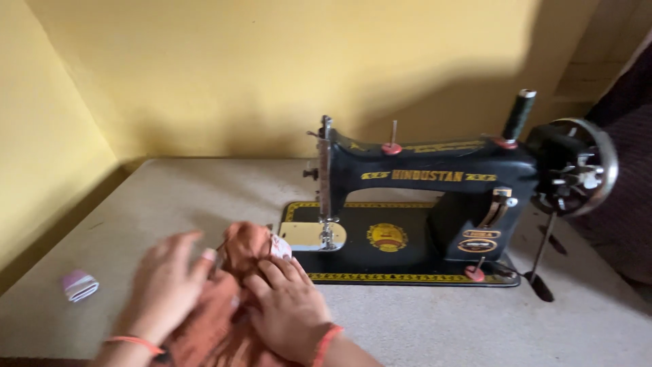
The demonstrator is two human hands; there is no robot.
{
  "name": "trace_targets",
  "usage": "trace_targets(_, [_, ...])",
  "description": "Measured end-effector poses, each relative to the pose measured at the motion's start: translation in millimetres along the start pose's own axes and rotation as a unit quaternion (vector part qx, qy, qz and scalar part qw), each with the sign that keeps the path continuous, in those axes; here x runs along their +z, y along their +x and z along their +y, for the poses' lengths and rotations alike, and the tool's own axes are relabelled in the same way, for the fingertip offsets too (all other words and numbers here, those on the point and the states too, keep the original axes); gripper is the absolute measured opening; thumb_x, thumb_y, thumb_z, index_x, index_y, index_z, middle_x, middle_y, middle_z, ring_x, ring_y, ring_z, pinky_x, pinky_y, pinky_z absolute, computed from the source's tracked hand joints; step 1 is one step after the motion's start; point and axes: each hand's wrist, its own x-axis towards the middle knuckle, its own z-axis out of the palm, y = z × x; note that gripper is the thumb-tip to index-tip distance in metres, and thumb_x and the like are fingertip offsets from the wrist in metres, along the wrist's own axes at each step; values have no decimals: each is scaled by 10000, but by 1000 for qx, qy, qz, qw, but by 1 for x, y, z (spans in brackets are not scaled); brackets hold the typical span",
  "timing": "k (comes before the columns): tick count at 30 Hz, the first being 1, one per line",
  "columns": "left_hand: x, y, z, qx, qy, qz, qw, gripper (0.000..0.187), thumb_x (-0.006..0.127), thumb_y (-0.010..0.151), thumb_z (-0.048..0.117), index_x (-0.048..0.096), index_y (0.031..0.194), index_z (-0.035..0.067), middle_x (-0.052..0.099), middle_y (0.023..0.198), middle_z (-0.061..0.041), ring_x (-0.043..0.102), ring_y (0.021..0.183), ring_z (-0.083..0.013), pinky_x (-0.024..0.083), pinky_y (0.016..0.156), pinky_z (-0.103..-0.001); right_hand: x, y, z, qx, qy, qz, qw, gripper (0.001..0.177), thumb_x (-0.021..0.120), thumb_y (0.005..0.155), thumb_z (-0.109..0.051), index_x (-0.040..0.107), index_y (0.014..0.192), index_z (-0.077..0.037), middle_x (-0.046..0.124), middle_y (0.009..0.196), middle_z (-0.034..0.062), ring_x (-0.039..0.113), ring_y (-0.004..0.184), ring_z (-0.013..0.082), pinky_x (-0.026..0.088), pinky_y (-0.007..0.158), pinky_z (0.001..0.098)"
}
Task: The person cleans a vintage black sewing machine using a brown cloth. They wipe the top, sides, and base of the machine, and also clean the handwheel and the area around the needle plate. The person repeatedly wipes the same areas to remove dust and grime.
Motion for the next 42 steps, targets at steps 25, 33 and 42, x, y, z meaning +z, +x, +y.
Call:
trace_targets(25, [76,-11,0,-167,-152,-13,974,341,655,954,312,676,1235,120,779,1094,-93,744,1039,-255,566,856,-401,-166,-129,156,42,36,3,998,228,685,786,-124,755,997,-73,738,995,112,693,989,300,539,871,392])
trace_targets(33, [90,2,66,-39,-50,86,994,220,669,948,219,683,1149,130,747,1004,-44,711,968,-262,541,932,-408,-221,-220,216,197,-4,7,980,319,662,754,-74,789,1047,-79,764,1080,85,738,1030,215,563,900,325])
trace_targets(42, [48,20,120,90,25,125,988,325,651,905,200,654,1223,134,674,1267,-45,607,1197,-239,399,1133,-501,-271,-257,237,298,-128,-67,944,292,647,824,-217,807,1064,-172,725,1126,-10,669,1107,143,566,1003,277])
